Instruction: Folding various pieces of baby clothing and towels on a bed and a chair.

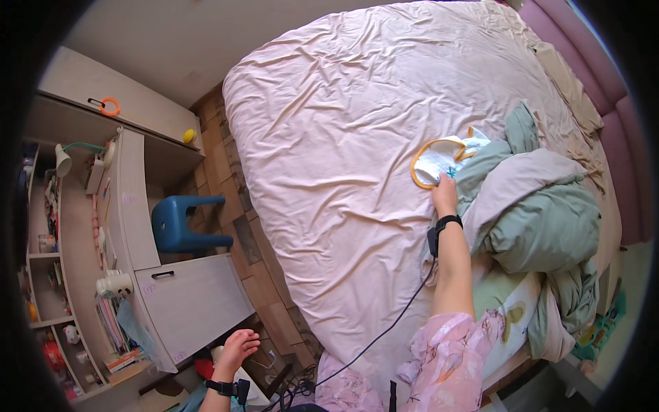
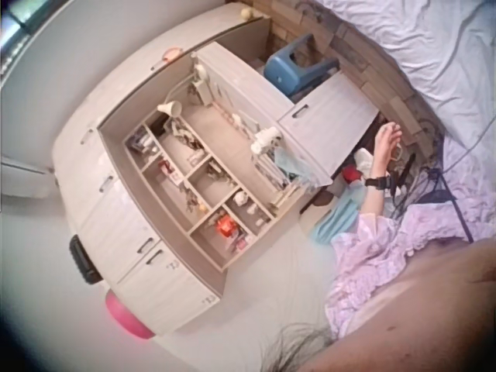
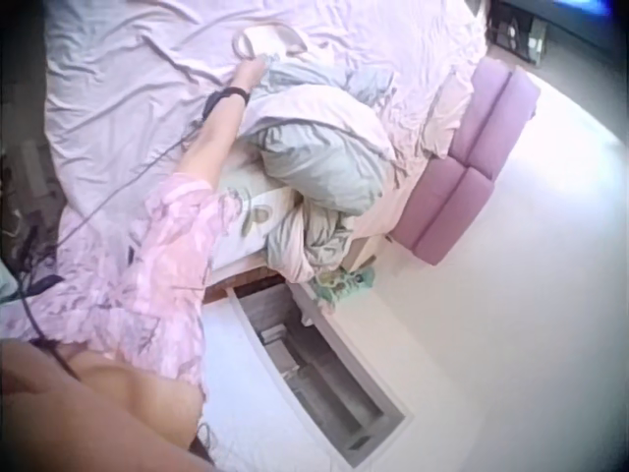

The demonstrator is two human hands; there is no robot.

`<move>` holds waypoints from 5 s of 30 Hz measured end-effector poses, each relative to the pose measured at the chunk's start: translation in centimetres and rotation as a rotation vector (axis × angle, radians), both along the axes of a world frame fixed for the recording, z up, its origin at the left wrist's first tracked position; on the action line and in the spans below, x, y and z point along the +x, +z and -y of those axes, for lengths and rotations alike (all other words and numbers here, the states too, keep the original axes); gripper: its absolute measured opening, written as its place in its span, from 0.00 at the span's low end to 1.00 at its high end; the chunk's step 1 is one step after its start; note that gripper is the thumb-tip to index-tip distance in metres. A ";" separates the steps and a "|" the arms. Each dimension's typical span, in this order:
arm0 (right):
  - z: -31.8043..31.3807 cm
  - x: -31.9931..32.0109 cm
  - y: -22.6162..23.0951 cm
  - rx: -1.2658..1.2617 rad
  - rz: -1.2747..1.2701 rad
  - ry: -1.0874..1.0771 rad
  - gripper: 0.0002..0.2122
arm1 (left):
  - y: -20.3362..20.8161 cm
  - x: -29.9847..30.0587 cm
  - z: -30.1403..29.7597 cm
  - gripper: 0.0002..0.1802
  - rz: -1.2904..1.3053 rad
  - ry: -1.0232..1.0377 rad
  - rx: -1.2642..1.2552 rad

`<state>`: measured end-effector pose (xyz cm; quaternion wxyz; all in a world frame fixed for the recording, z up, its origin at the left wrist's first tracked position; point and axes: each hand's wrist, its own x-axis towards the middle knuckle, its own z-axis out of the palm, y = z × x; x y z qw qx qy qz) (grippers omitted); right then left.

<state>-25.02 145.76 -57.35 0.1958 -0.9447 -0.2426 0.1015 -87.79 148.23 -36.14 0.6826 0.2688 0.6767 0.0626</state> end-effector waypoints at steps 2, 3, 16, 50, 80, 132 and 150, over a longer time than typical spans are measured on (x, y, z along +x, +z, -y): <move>0.0 2.1 -0.2 0.040 -0.086 -0.116 0.17 | -0.5 0.7 -0.3 0.13 0.042 0.061 -0.029; 0.7 3.5 -0.5 0.087 -0.161 -0.243 0.14 | -1.0 1.1 -0.6 0.13 0.120 0.120 -0.088; -1.2 -40.1 22.5 0.458 -1.537 0.811 0.06 | 4.6 10.1 -6.1 0.18 0.518 -0.067 0.230; -7.4 -21.9 69.6 0.941 1.219 0.210 0.13 | 44.5 20.0 -32.6 0.20 0.769 -0.465 2.040; 10.8 -32.4 14.5 -0.329 -0.201 0.426 0.04 | -11.7 7.8 -17.0 0.11 0.106 -1.577 0.540; 3.2 -13.2 2.5 0.311 -0.583 -0.219 0.11 | -18.0 18.4 -29.8 0.15 0.202 -0.658 0.218; -10.3 -4.5 3.5 0.268 -1.270 -0.265 0.08 | -21.5 34.6 -38.6 0.15 0.355 -0.690 0.212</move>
